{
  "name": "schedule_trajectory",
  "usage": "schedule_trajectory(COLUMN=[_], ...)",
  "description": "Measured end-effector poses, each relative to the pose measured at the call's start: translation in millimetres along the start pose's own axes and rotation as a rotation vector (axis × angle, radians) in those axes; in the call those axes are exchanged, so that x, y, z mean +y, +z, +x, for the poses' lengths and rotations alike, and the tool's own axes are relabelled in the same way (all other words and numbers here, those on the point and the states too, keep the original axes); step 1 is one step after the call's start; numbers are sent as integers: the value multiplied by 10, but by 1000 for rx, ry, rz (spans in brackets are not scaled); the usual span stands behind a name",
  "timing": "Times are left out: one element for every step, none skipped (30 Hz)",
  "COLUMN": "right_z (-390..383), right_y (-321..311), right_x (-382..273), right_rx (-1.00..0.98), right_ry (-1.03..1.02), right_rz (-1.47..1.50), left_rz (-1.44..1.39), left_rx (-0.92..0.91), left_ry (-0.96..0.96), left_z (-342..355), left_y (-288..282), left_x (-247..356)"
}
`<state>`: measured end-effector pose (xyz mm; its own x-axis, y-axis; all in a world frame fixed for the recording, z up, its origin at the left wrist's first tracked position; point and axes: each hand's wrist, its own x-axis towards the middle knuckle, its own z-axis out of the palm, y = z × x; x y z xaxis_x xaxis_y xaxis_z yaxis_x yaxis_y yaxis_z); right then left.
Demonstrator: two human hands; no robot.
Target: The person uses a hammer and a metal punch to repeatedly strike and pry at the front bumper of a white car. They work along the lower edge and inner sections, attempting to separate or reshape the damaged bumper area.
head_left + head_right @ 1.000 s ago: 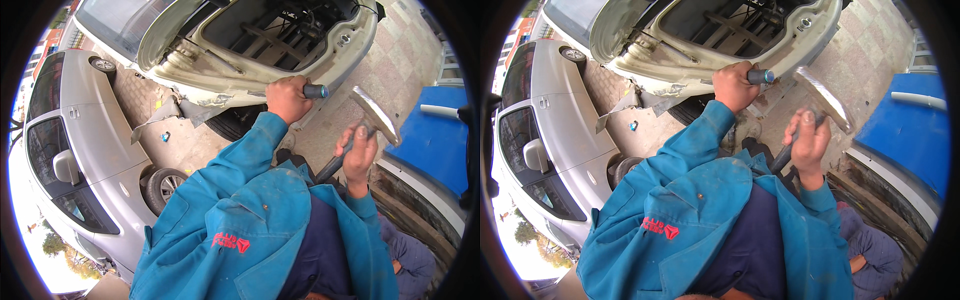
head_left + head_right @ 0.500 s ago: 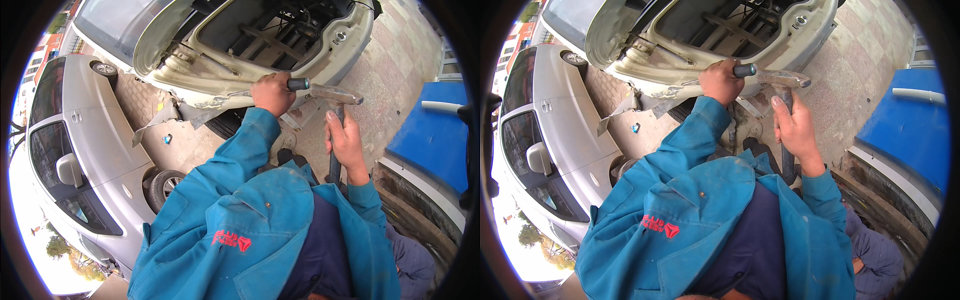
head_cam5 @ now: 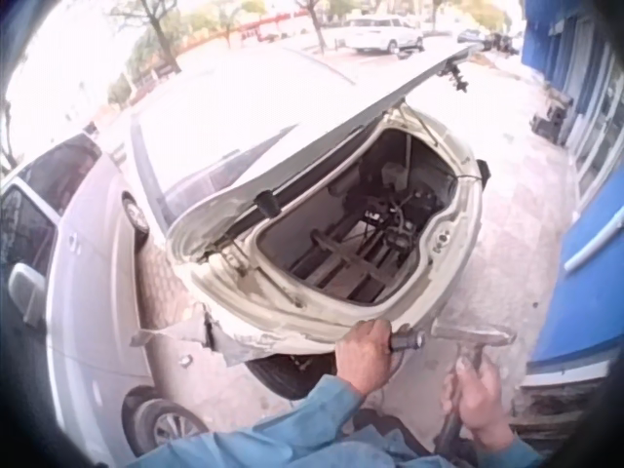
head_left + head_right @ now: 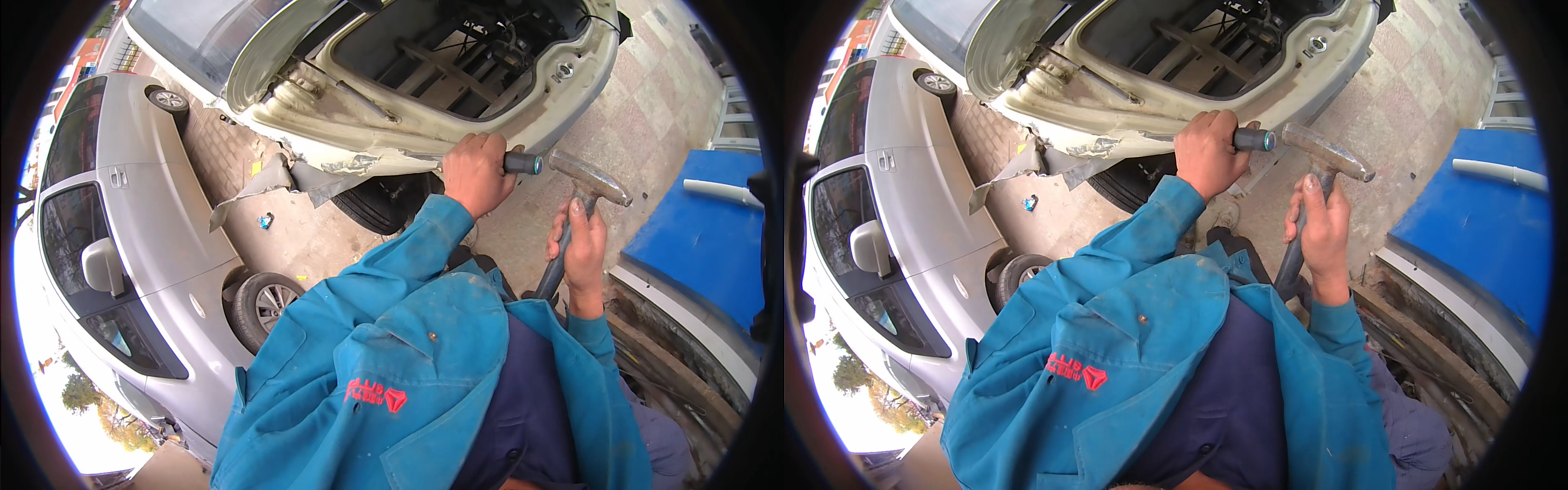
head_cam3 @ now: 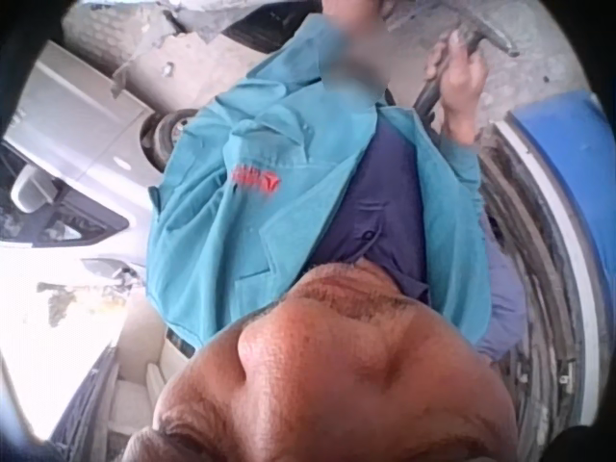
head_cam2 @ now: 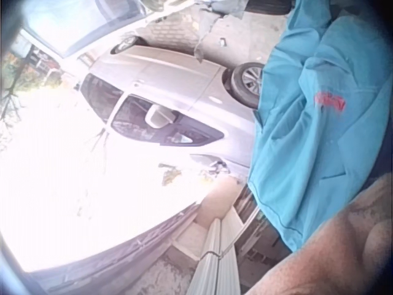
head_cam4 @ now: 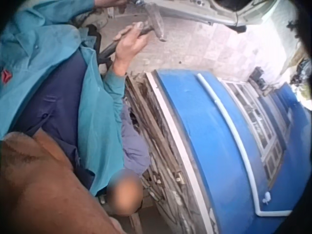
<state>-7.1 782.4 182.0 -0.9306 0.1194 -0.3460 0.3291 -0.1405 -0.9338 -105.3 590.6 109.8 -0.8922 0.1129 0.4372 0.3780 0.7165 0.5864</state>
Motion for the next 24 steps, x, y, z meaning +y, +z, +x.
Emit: schedule_trajectory(right_z=[-1, 1, 3, 15, 32, 51, 70, 88, 113, 138, 165, 191, 218, 240, 254, 261, 265, 269, 268, 270, 277, 290, 313, 333], right_y=[-5, -11, -15, -21, -28, -37, -46, -57, -72, -91, -114, -137, -161, -186, -208, -228, -248, -269, -291, -309, -324, -338, -347, -351], right_x=[18, 29, 38, 38, 35, 28, 19, 9, -4, -18, -34, -49, -64, -81, -96, -109, -122, -134, -146, -154, -162, -171, -179, -186], right_rx=[-4, -7, -10, -12, -15, -19, -20, -23, -27, -39, -51, -55, -64, -65, -64, -56, -48, -53, -44, -49, -52, -66, -75, -57], right_ry=[1, 5, 10, 18, 26, 33, 34, 35, 49, 35, 35, 50, 35, 37, 38, 47, 54, 62, 67, 73, 96, 98, 115, 150], right_rz=[0, 0, 1, 1, 1, 0, 3, 5, 20, 14, 22, 40, 17, 6, -3, 1, 5, 27, 9, 13, 32, 21, 23, 30], left_rz=[-6, -11, -13, -25, -35, -41, -42, -40, -37, -21, -5, 11, 42, 73, 105, 108, 112, 114, 120, 128, 142, 144, 150, 155], left_rx=[-10, -23, -36, -20, -2, 22, 11, 8, 6, -14, -33, -53, -41, -31, -27, -24, -23, -21, -47, -72, -85, -107, -117, -136], left_ry=[-13, -27, -41, -32, -20, -5, -28, -49, -70, -98, -126, -154, -173, -190, -207, -228, -249, -270, -296, -320, -338, -360, -373, -386], left_z=[31, 64, 86, 111, 136, 158, 177, 192, 212, 236, 262, 292, 329, 368, 406, 444, 482, 512, 535, 561, 580, 591, 604, 614], left_y=[-5, -6, -10, -5, 4, 17, 32, 48, 69, 92, 114, 139, 166, 190, 210, 225, 238, 252, 265, 277, 283, 292, 303, 313], left_x=[-6, -10, -16, -19, -28, -37, -48, -60, -73, -89, -105, -119, -133, -145, -155, -164, -173, -174, -170, -169, -165, -155, -144, -135])
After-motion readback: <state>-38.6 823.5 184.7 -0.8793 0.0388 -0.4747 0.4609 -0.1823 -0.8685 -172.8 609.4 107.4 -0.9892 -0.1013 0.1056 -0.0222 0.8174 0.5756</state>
